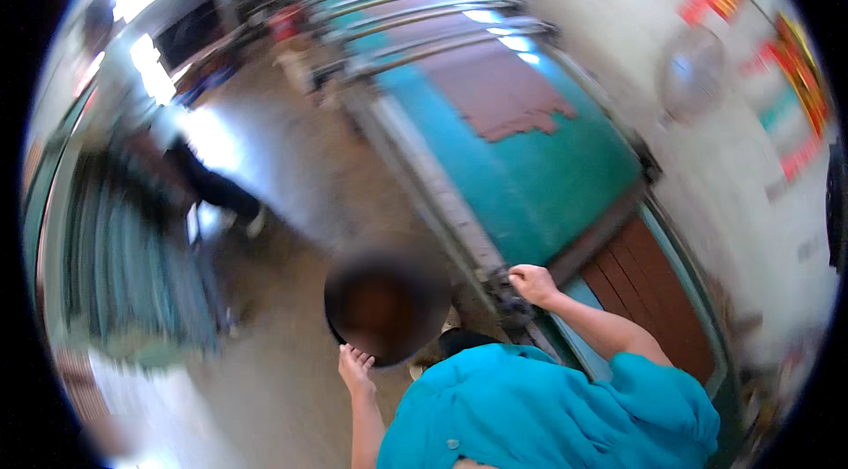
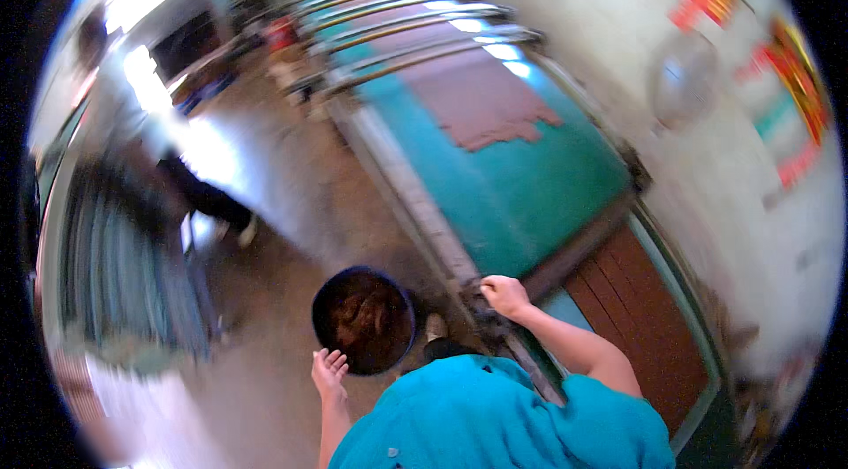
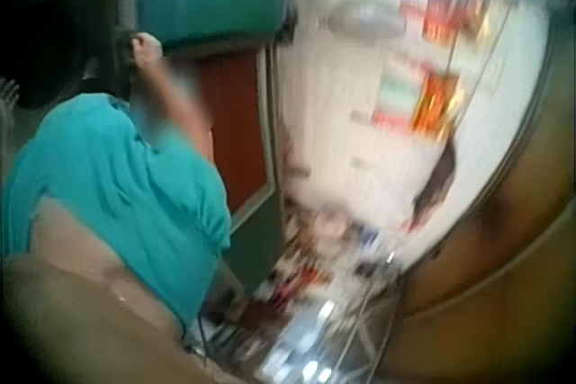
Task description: The person repeatedly picks up rectangular trays from a conveyor belt, turns them over, and places them onto a stack. The person also occasionally picks up small brown debris from the belt and discards it into a nearby bucket.
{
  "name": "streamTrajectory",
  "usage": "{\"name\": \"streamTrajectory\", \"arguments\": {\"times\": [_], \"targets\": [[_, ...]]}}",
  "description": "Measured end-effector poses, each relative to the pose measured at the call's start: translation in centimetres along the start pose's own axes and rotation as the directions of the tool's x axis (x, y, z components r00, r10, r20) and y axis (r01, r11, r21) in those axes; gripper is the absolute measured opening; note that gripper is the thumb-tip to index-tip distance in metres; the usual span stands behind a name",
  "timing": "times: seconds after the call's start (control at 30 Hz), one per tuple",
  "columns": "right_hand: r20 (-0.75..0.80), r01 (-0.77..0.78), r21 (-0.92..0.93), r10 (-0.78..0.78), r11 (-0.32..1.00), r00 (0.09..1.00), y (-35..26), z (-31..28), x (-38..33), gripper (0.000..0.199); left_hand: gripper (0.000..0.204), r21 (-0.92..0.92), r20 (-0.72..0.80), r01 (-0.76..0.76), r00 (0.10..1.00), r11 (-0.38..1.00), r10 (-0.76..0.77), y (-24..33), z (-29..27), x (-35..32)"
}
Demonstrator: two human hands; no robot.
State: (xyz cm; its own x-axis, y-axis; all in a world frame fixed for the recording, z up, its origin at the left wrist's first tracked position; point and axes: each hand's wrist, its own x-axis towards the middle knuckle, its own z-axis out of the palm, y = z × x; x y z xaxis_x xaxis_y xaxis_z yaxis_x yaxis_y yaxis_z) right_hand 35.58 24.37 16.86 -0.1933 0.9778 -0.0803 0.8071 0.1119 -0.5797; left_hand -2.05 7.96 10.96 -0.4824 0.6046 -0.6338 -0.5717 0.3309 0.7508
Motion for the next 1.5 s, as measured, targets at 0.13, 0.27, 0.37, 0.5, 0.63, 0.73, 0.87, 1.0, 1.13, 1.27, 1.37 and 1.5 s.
{"name": "streamTrajectory", "arguments": {"times": [0.13, 0.27, 0.37, 0.5, 0.63, 0.73, 0.87, 1.0, 1.13, 1.27, 1.37, 1.5], "targets": [[-0.112, -0.225, 0.129, 0.240, 0.966, 0.964, 11.1, -2.4, -2.3, 0.025, 0.046, 0.296, 0.252, -0.132, 0.966, 0.946, 0.056, 1.3, 15.4, -2.4], [-0.316, -0.406, 0.216, 0.457, 0.888, 0.831, 13.7, -3.2, -3.9, 0.022, 0.043, 0.473, 0.528, -0.132, 0.834, 0.871, -0.160, 3.8, 24.7, 1.3], [-0.441, -0.448, 0.184, 0.480, 0.875, 0.758, 15.8, -5.8, -1.0, 0.019, 0.048, 0.583, 0.581, -0.168, 0.770, 0.795, -0.263, 3.9, 33.4, 2.7], [-0.613, -0.250, 0.039, 0.221, 0.967, 0.759, 19.0, -7.9, 8.3, 0.015, 0.054, 0.573, 0.596, -0.020, 0.697, 0.819, -0.399, 2.2, 41.3, 7.0], [-0.702, -0.270, -0.050, 0.158, 0.962, 0.694, 23.6, -9.8, 21.2, 0.023, 0.055, 0.532, 0.694, 0.150, 0.486, 0.834, -0.531, 0.3, 48.3, 10.0], [-0.768, -0.378, -0.160, 0.126, 0.912, 0.628, 29.5, -13.6, 31.5, 0.034, 0.057, 0.543, 0.665, 0.250, 0.456, 0.802, -0.592, -1.4, 51.1, 11.5], [-0.609, -0.632, -0.071, 0.468, 0.772, 0.640, 35.7, -20.3, 41.5, 0.043, 0.072, 0.520, 0.559, 0.377, 0.529, 0.767, -0.639, -2.5, 53.8, 10.7], [-0.609, -0.725, -0.114, 0.529, 0.679, 0.592, 36.9, -20.0, 42.9, 0.054, 0.067, 0.567, 0.553, 0.379, 0.483, 0.731, -0.679, -3.7, 54.0, 11.2], [-0.485, -0.258, -0.432, 0.018, 0.864, 0.874, 25.8, -9.6, 32.8, 0.051, 0.064, 0.627, 0.468, 0.407, 0.485, 0.664, -0.739, -4.2, 53.6, 10.1], [-0.346, 0.041, -0.164, -0.097, 0.986, 0.933, 15.3, -1.3, 21.9, 0.030, 0.044, 0.568, 0.439, 0.532, 0.449, 0.628, -0.778, -5.6, 53.7, 9.6], [-0.334, 0.018, -0.086, -0.046, 0.996, 0.941, 13.0, -2.2, 20.0, 0.030, 0.039, 0.522, 0.482, 0.530, 0.463, 0.668, -0.744, -4.9, 51.4, 7.8], [-0.160, 0.216, 0.128, -0.195, 0.968, 0.968, 6.4, -3.5, 15.9, 0.038, 0.039, 0.433, 0.522, 0.321, 0.672, 0.842, -0.524, -0.1, 43.0, 3.9]]}}
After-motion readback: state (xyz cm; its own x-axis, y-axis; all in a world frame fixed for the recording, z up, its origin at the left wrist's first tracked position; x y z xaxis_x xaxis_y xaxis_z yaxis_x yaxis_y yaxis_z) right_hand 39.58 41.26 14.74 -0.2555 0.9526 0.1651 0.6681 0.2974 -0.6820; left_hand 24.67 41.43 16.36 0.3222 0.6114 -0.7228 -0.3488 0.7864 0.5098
